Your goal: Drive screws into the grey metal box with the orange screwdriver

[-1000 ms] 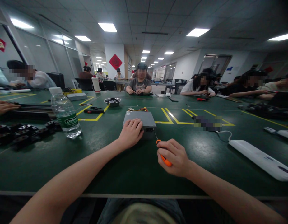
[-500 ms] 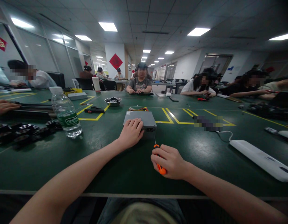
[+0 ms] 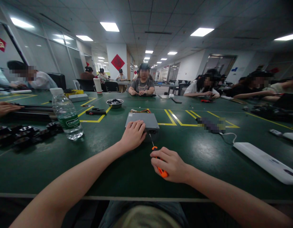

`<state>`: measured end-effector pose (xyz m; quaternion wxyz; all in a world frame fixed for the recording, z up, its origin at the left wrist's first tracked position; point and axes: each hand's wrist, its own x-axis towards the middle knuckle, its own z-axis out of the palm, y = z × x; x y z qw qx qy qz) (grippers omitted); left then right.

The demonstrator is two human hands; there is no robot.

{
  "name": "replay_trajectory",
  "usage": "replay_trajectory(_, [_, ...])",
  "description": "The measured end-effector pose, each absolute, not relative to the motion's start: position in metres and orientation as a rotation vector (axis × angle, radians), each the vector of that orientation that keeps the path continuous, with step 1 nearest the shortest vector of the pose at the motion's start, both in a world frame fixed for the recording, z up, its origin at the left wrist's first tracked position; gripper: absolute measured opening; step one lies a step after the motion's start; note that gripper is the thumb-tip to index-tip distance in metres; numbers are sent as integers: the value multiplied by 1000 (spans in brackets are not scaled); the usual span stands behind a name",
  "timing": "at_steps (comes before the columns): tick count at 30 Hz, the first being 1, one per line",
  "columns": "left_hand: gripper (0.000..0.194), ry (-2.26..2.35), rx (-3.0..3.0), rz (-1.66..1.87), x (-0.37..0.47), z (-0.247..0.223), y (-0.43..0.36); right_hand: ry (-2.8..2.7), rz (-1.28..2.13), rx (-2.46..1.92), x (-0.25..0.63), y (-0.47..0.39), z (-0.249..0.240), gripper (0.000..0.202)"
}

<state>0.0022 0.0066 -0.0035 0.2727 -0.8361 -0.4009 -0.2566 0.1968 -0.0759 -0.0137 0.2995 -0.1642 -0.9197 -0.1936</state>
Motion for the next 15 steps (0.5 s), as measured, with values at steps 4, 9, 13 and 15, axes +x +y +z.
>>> replay_trajectory(4, [33, -1075, -2252, -689, 3, -3, 6, -2447, -505, -426, 196, -74, -15, 11])
replay_trajectory(9, [33, -1075, -2250, -693, 3, -4, 7, -2457, -502, -429, 195, -72, -17, 12])
replay_trajectory(13, [33, -1077, -2255, -700, 3, -4, 6, -2452, -499, -426, 195, -70, -16, 11])
replay_trajectory(15, [33, -1079, -2255, -691, 3, -4, 6, -2448, -469, -428, 195, -70, -15, 11])
